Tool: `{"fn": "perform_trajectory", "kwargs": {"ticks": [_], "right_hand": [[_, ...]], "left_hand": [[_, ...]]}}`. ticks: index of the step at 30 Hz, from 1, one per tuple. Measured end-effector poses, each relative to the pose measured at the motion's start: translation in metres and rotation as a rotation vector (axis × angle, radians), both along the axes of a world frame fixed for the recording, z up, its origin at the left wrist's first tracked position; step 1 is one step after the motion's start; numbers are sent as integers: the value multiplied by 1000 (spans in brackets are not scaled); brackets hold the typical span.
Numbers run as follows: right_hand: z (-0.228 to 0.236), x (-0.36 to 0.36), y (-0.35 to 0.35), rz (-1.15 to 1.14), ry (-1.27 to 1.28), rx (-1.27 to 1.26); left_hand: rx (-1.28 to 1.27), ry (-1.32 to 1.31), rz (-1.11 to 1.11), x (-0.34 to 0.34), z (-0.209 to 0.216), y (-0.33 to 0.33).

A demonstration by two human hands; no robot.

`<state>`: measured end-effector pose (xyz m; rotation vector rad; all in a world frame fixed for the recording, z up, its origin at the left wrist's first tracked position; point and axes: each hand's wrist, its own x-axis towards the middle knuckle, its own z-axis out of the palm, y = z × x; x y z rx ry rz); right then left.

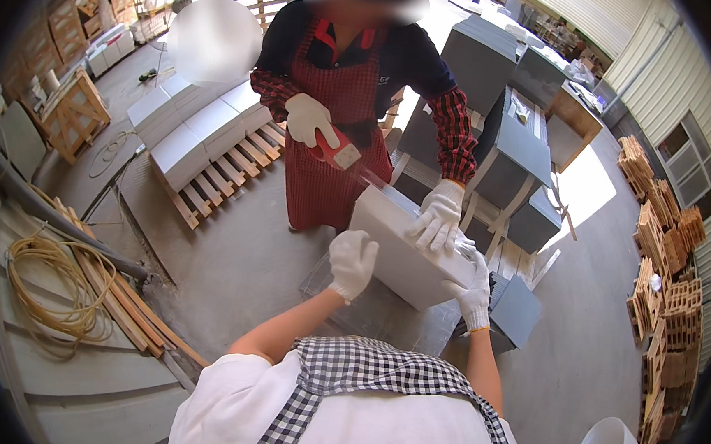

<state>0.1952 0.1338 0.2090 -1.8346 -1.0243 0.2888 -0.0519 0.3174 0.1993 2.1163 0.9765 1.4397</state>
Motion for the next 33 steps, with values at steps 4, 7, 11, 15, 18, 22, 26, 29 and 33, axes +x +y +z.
{"fn": "perform_trajectory", "kwargs": {"ticks": [4, 7, 11, 15, 18, 22, 26, 29, 33], "right_hand": [[23, -17, 4, -24, -80, -66], [24, -14, 5, -19, -118, -47], [8, 0, 5, -25, -215, -55], [6, -1, 6, -23, -232, -68], [1, 2, 3, -25, -226, -23], [-3, -3, 3, -37, -251, 0], [6, -8, 1, -2, -8, 37], [-7, 3, -5, 58, 94, 134], [-22, 4, -15, -7, 179, 130]], "left_hand": [[359, 28, -471, 44, 85, -28], [460, 137, -508, 95, 88, -43], [438, 287, -498, 136, 69, -47], [410, 353, -452, 145, 48, -47], [488, 411, -363, 145, 53, -53], [435, 419, -485, 141, 62, -53], [311, 487, -512, 141, 68, -54], [328, 459, -475, 145, 69, -55], [331, 465, -469, 149, 67, -52]]}}
